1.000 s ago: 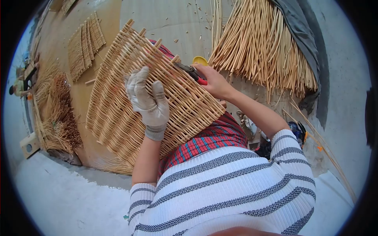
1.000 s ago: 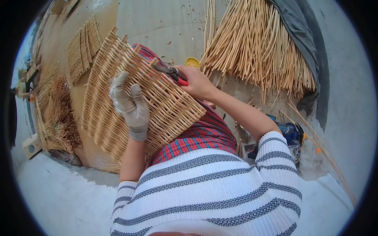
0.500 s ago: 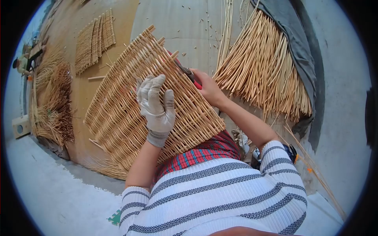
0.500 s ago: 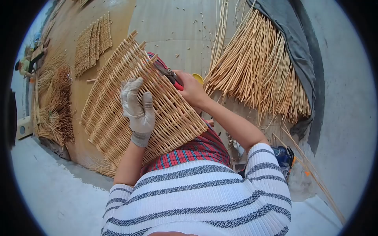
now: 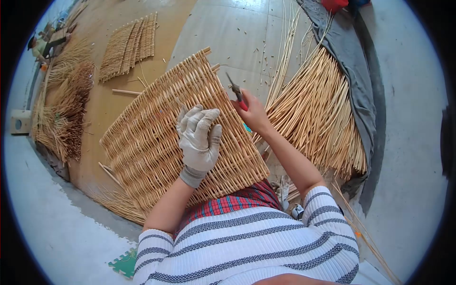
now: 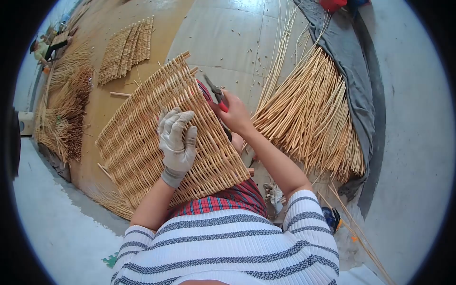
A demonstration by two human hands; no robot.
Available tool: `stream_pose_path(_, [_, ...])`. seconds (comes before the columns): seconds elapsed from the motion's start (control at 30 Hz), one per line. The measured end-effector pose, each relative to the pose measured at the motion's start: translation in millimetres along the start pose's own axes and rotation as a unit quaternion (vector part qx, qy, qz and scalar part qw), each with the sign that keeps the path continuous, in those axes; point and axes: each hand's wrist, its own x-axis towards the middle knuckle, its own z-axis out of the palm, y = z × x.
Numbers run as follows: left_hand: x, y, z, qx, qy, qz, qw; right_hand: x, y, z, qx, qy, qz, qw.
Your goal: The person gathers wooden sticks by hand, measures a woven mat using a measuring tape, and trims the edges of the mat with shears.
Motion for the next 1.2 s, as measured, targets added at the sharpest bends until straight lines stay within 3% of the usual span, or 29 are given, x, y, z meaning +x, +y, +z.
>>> stream_pose_path(0.2, [0.4,1.1,-1.1,0.001,-0.01,0.006,1.0,30.2,12.6,22.9,0.027,-0.006,-0.05,0.998])
stream_pose_path(0.37, [0.6,0.2,1.2,0.0,-0.006,-0.002,1.0,34.2,-0.1,13.5,-0.129,-0.022,0.01,0.991])
stream_pose_path(0.5, [0.1,3.7,1.5,0.019,-0.004,0.0,1.0,48.1,11.8,16.4,-0.222,0.031,-0.055,0.973])
stream_pose_path(0.57, [1.8,0.8,1.6,0.004,0.009,-0.01,1.0,59.6,6.0,13.7,-0.233,0.027,0.063,0.97])
stream_pose_path(0.6, [4.1,-0.8,0.6,0.006,0.013,-0.009,1.0,61.9,-0.6,13.9,-0.233,0.027,0.058,0.97])
stream_pose_path(0.67, [2.4,1.6,0.7,-0.006,0.018,-0.016,1.0,53.1,-10.3,13.2,-0.033,0.001,0.041,0.999])
stream_pose_path(0.73, [2.1,2.7,1.7,-0.017,0.021,-0.016,0.999,66.4,19.6,39.4,-0.003,-0.008,0.05,0.999])
stream_pose_path(0.8, [2.4,3.4,-0.7,-0.003,0.011,-0.008,1.0,75.8,15.0,54.4,0.097,0.033,-0.063,0.993])
stream_pose_path(0.93, [2.7,3.8,2.5,0.023,0.029,-0.006,0.999,93.1,28.5,63.0,0.102,-0.003,-0.034,0.994])
stream_pose_path(1.1, [2.3,1.6,2.3,0.019,0.028,0.003,0.999,88.8,0.9,45.9,-0.101,-0.013,0.023,0.995])
stream_pose_path(1.2, [4.9,0.7,3.6,0.052,0.031,0.027,0.998,103.7,1.7,45.8,-0.188,-0.009,-0.011,0.982])
